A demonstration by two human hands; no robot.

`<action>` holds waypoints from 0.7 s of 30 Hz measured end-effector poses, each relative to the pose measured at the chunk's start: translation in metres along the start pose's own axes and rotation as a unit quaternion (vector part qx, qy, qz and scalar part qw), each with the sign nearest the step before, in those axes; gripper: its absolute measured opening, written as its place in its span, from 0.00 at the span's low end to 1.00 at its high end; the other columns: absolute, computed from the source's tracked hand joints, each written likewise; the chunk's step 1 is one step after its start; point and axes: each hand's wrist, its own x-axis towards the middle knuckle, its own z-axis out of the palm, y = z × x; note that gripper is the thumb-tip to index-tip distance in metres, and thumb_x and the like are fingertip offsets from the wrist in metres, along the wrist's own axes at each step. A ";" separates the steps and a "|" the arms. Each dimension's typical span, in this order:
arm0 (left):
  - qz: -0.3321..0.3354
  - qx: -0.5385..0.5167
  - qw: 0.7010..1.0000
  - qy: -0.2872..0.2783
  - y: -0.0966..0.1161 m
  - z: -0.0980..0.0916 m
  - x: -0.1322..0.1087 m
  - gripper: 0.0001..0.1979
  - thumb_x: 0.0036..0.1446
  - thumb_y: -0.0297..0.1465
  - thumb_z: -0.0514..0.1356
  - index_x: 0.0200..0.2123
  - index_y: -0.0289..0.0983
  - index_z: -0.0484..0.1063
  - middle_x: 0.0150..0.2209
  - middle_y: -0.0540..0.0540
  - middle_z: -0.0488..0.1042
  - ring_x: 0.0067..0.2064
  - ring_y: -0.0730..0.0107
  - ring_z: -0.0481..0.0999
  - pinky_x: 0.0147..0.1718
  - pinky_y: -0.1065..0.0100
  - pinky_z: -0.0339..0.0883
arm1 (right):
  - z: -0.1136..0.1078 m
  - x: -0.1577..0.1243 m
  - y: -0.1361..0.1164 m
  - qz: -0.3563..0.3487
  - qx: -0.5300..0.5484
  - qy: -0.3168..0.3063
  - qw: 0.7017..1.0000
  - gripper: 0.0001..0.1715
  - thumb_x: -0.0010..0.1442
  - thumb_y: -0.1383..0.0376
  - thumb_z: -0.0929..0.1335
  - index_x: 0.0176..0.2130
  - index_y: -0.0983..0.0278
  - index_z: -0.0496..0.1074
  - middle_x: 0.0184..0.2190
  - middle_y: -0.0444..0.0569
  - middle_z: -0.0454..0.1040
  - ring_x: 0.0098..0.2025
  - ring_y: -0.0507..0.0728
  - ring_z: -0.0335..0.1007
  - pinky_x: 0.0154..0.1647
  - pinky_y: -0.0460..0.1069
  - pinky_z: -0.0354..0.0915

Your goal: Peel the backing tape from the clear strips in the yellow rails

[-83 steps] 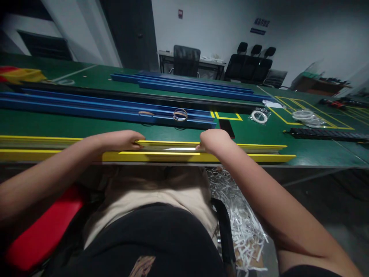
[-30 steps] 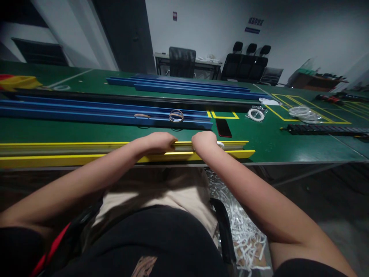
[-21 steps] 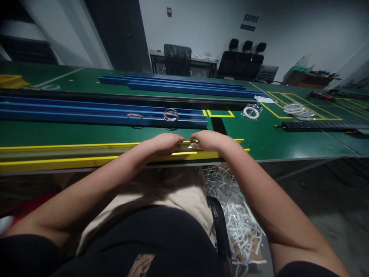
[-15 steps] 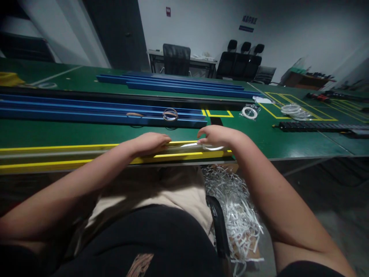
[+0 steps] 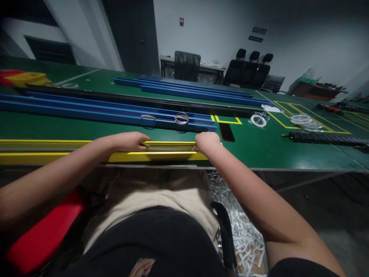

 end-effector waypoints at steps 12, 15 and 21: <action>0.012 0.066 0.997 0.023 0.091 -0.005 0.077 0.17 0.57 0.41 0.57 0.45 0.41 0.78 0.44 0.42 0.81 0.40 0.59 0.79 0.32 0.68 0.63 | 0.002 0.006 -0.011 0.014 0.008 0.001 1.000 0.27 0.57 0.51 0.73 0.47 0.67 0.81 0.45 0.66 0.80 0.47 0.70 0.78 0.45 0.58 0.73; 0.036 0.078 0.995 0.048 0.098 -0.003 0.087 0.15 0.57 0.41 0.57 0.42 0.40 0.78 0.42 0.42 0.81 0.40 0.60 0.80 0.31 0.68 0.62 | 0.003 0.002 -0.009 0.015 0.009 0.002 1.000 0.25 0.59 0.53 0.72 0.47 0.68 0.81 0.45 0.67 0.80 0.48 0.69 0.78 0.47 0.57 0.72; 0.084 0.086 0.990 0.080 0.092 -0.003 0.076 0.15 0.61 0.41 0.54 0.37 0.40 0.77 0.39 0.42 0.80 0.37 0.63 0.78 0.31 0.67 0.61 | 0.005 -0.012 -0.007 0.010 0.022 0.038 0.999 0.27 0.61 0.49 0.69 0.45 0.68 0.82 0.43 0.69 0.80 0.46 0.69 0.79 0.46 0.57 0.71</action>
